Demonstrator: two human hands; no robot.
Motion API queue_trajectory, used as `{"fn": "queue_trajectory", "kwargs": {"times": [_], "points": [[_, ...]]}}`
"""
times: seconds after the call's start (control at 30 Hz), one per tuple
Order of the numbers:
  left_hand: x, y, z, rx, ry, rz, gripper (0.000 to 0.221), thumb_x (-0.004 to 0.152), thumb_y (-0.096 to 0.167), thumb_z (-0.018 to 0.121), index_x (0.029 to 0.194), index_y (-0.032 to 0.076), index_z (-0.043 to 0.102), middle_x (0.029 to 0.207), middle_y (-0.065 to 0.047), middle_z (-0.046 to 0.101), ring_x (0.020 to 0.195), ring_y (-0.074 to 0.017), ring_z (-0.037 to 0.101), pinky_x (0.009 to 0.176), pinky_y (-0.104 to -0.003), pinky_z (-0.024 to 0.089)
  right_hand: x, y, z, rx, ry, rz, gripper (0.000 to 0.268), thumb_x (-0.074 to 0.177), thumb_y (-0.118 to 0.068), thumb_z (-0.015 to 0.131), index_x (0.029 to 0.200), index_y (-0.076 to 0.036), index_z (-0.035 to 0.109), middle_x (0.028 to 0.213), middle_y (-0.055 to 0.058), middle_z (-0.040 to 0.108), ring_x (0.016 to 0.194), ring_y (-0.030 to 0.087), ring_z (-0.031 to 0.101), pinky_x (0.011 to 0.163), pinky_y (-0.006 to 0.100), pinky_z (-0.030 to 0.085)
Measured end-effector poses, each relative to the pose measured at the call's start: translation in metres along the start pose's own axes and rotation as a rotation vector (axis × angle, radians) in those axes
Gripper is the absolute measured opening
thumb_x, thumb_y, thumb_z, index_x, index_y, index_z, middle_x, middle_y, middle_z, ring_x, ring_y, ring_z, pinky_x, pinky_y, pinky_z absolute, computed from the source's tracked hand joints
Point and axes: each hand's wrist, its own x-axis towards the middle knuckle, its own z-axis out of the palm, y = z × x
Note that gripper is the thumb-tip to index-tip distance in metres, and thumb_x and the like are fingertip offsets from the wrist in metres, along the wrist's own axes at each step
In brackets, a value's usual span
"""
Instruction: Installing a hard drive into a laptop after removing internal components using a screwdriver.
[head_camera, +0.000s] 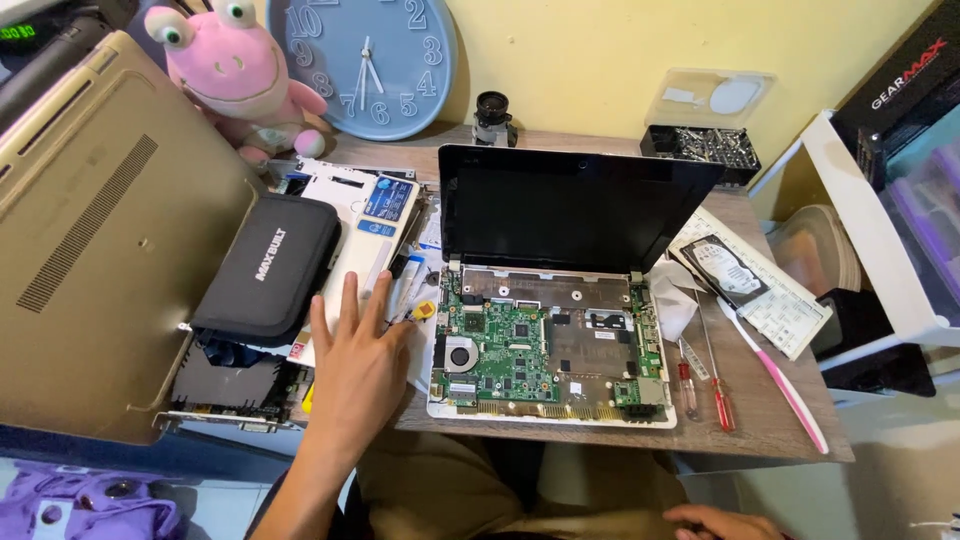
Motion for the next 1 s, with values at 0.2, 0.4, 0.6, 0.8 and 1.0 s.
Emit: {"fn": "queue_trajectory", "kwargs": {"times": [0.2,0.4,0.6,0.8,1.0], "points": [[0.024,-0.01,-0.052,-0.265,0.279,-0.122,0.016,0.094,0.017,0.069,0.105,0.011,0.08,0.108,-0.011,0.071,0.09,-0.0303,0.065,0.072,-0.044,0.052,0.015,0.002,0.001,-0.055,-0.065,-0.18,0.051,0.096,-0.067,0.048,0.146,-0.059,0.053,0.153,-0.035,0.058,0.135,-0.013,0.063,0.123,0.016,0.041],[0.024,-0.007,-0.037,-0.215,0.388,0.017,0.012,0.096,0.015,0.072,0.1,0.007,0.08,0.09,-0.006,0.073,0.074,-0.0299,0.06,0.062,-0.041,0.049,0.167,0.09,0.037,0.127,-0.311,-0.422,0.072,0.096,-0.055,0.071,0.157,-0.035,0.039,0.165,-0.012,0.043,0.149,0.001,0.05,0.126,0.026,0.035],[0.015,-0.01,-0.014,-0.078,0.297,0.069,0.011,0.093,0.019,0.069,0.094,0.019,0.08,0.106,-0.003,0.066,0.098,-0.0319,0.058,0.093,-0.047,0.041,0.068,0.041,0.029,-0.071,0.13,-0.102,0.046,0.091,-0.066,0.058,0.137,-0.066,0.06,0.141,-0.044,0.066,0.131,-0.02,0.063,0.115,0.002,0.042],[0.018,-0.007,-0.01,0.034,0.139,-0.003,0.023,0.085,0.009,0.063,0.063,0.012,0.069,0.157,-0.019,0.048,0.15,-0.054,0.027,0.116,-0.08,0.014,0.107,0.052,0.016,-0.086,-0.228,-0.163,0.06,0.099,-0.068,0.045,0.156,-0.048,0.043,0.169,-0.015,0.032,0.155,0.003,0.039,0.13,0.028,0.028],[0.019,0.004,-0.008,0.047,0.097,-0.046,0.03,0.088,0.011,0.061,0.058,0.012,0.064,0.163,-0.019,0.041,0.153,-0.0538,0.02,0.114,-0.081,0.004,0.203,0.112,0.031,-0.023,-0.401,-0.354,0.079,0.093,-0.067,0.067,0.16,-0.04,0.036,0.171,-0.001,0.022,0.159,0.019,0.025,0.131,0.046,0.021]]}}
